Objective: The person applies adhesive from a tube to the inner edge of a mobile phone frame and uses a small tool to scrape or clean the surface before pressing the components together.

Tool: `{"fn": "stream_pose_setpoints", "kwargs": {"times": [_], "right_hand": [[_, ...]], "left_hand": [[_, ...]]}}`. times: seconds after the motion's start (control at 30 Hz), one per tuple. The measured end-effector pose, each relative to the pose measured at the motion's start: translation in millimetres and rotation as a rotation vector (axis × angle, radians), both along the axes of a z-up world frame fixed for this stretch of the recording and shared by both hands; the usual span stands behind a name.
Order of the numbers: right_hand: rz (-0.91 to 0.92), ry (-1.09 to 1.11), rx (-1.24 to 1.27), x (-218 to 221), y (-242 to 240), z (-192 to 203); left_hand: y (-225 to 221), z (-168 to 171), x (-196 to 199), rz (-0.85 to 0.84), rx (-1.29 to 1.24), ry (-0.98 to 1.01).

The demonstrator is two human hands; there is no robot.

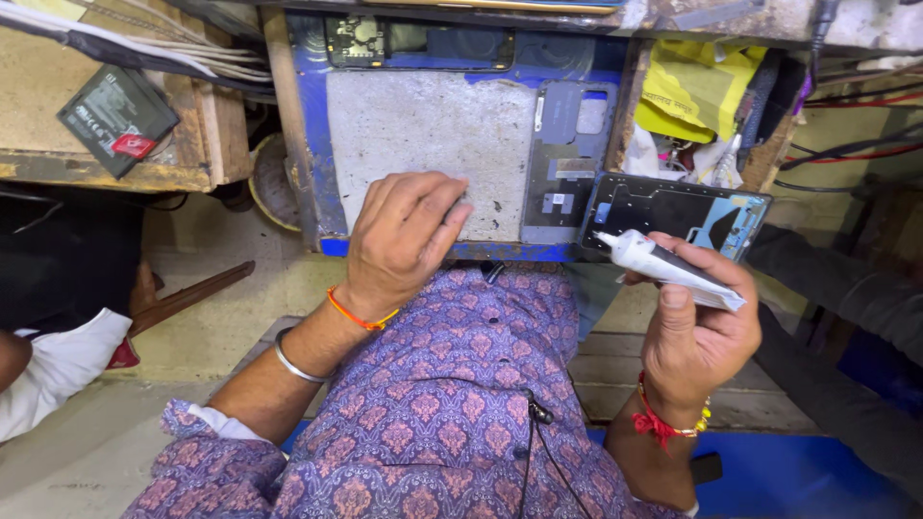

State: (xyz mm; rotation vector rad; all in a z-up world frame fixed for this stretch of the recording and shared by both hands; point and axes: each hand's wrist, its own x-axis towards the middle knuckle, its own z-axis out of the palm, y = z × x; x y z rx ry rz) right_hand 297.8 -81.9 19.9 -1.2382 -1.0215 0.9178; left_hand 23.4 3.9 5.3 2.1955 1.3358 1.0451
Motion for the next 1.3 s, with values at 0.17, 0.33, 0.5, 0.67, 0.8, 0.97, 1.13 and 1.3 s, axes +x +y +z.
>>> {"fn": "stream_pose_setpoints", "kwargs": {"times": [0.17, 0.33, 0.5, 0.67, 0.8, 0.97, 1.13, 1.3], "right_hand": [[0.028, 0.091, -0.038, -2.6, -0.9, -1.6], [0.057, 0.147, -0.059, -9.8, -1.0, 4.6], [0.093, 0.22, -0.084, -5.1, -4.4, 10.5], [0.101, 0.352, -0.121, 0.9, -5.9, 8.6], [0.122, 0.313, -0.099, -2.6, -6.5, 10.0], [0.107, 0.102, -0.05, -11.6, -14.6, 18.7], [0.092, -0.014, 0.03, -19.5, -16.1, 12.5], [-0.042, 0.052, 0.08, -28.4, -17.3, -3.6]], "left_hand": [[0.8, 13.5, 20.6, -0.144, -0.049, -0.23], [5.6, 28.2, 44.0, -0.305, -0.039, -0.377], [12.2, 36.8, 48.5, -0.419, 0.084, -0.312], [15.2, 36.0, 45.9, -0.468, 0.176, -0.239], [14.2, 37.0, 43.3, -0.433, 0.242, -0.184], [10.9, 44.0, 42.7, -0.372, 0.174, -0.254], [8.6, 43.7, 45.3, -0.311, 0.126, -0.352], [9.5, 30.4, 38.2, -0.079, 0.12, -0.339]]}}
